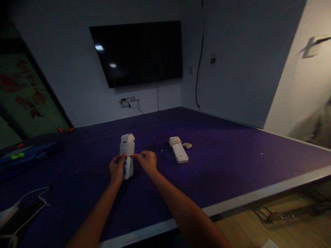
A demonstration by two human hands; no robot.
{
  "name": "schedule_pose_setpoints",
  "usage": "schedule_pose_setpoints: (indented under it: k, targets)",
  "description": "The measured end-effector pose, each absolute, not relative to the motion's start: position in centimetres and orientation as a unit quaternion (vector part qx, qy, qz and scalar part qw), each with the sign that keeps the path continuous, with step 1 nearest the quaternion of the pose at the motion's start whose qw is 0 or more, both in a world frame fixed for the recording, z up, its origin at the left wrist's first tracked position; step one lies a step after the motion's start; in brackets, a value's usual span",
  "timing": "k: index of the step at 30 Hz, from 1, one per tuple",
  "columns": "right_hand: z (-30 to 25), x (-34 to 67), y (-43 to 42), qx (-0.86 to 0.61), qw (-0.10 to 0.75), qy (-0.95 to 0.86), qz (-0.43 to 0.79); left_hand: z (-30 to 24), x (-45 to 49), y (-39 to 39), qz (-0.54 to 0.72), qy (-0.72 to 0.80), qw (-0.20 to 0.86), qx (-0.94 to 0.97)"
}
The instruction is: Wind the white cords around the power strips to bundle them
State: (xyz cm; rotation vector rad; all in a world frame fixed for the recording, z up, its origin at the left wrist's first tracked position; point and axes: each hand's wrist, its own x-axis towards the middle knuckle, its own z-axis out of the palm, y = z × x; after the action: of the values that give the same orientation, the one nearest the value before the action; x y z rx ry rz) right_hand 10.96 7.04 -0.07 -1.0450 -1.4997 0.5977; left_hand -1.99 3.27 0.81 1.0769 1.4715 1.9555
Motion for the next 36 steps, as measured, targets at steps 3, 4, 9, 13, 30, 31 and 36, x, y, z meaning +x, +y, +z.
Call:
schedule_pose_setpoints:
  k: [3,4,9,13,30,31,36]
  targets:
    - [0.0,10.9,6.8,-0.467,0.576,-0.629,0.233,1.0,-1.8,2.9,0.707,0.535,0.226,0.404]
    - [0.0,10.8,6.7,-0.476,0.578,-0.623,0.226,1.1,-1.7,2.8,0.706,0.533,0.229,0.405]
    - [0.1,10.7,6.6,-0.478,0.601,-0.606,0.209,1.6,-0.9,2.3,0.714,0.524,0.232,0.403]
    - [0.1,10.4,7.0,-0.444,0.601,-0.607,0.269,1.9,-0.9,2.4,0.718,0.532,0.195,0.405]
    - [0.7,10.1,7.0,-0.243,0.444,-0.631,0.587,-0.2,-3.9,4.1,0.691,0.589,0.069,0.413]
    - [0.6,10.2,7.1,-0.251,0.445,-0.647,0.567,-0.3,-3.8,4.0,0.691,0.584,0.073,0.420]
    - [0.1,10.5,7.5,-0.284,0.444,-0.720,0.452,-0.3,-3.2,3.6,0.682,0.591,0.067,0.425]
